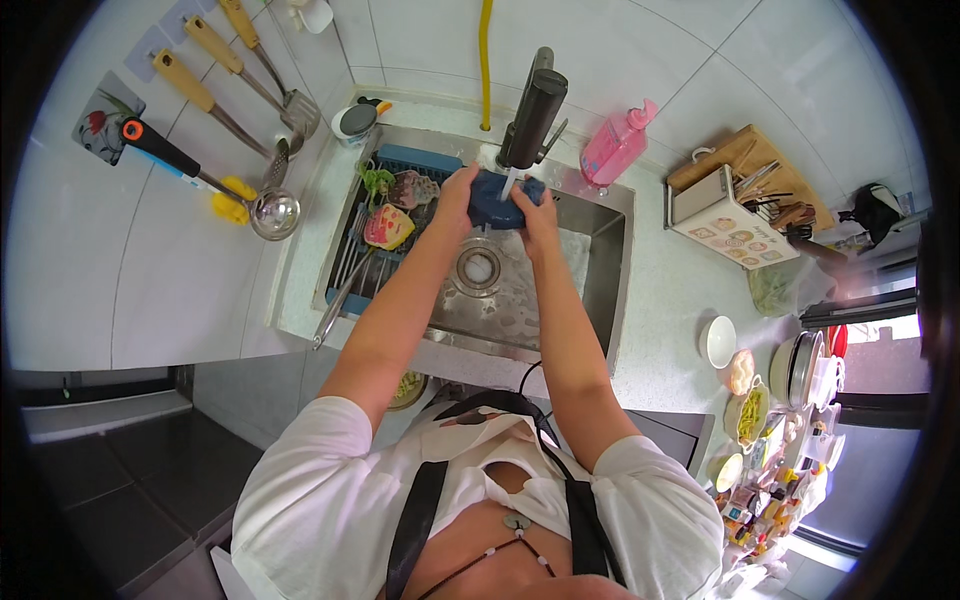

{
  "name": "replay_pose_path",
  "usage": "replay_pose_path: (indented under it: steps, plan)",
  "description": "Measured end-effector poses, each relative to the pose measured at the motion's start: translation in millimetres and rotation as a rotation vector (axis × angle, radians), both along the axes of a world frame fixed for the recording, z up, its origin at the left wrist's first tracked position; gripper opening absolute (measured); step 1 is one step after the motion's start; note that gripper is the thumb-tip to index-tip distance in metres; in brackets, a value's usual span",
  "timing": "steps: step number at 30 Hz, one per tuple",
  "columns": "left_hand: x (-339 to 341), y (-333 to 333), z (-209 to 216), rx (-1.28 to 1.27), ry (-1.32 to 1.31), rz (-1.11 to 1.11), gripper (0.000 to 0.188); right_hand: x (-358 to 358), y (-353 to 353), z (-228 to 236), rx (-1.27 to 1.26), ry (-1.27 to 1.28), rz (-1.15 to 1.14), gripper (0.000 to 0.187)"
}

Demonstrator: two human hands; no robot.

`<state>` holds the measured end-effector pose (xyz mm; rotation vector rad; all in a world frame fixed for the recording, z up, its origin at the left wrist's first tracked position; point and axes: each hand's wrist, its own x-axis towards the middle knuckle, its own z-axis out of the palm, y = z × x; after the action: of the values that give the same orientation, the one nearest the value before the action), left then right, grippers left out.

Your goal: The person washes a blue cloth by hand in a sink using soap, scrubbing it between their hands before rinsing it under running water.

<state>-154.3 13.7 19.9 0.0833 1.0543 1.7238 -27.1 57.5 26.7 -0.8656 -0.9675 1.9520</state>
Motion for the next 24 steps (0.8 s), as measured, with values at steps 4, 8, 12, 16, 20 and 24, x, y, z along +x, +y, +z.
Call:
replay_pose_path:
  steps: [4, 8, 12, 16, 20, 24]
  plan:
    - [16.5, -17.8, 16.0, -0.105, -0.269, -0.159, 0.036, -2.6, 2.1, 36.8, -0.026, 0.138, -0.054, 0.033]
    - [26.2, -21.8, -13.3, -0.048, -0.484, -0.333, 0.044, -10.6, 0.1, 41.4, 0.015, 0.095, -0.078, 0.043]
    - [34.4, -13.9, 0.7, 0.188, -0.200, -0.160, 0.038, -9.2, 10.6, 24.8, 0.525, -0.434, -0.392, 0.059]
    - [36.2, -5.0, 32.0, 0.121, 0.093, 0.044, 0.026, -6.0, -8.9, 31.8, 1.082, -0.615, -0.535, 0.056]
    - [45.3, -0.4, 63.1, 0.060, 0.142, 0.106, 0.021, -6.4, -30.8, 42.5, 1.183, -0.451, -0.462, 0.032]
    - [40.5, 13.7, 56.9, 0.115, 0.153, 0.086, 0.026, -13.0, -28.9, 42.7, 1.132, -0.383, -0.515, 0.015]
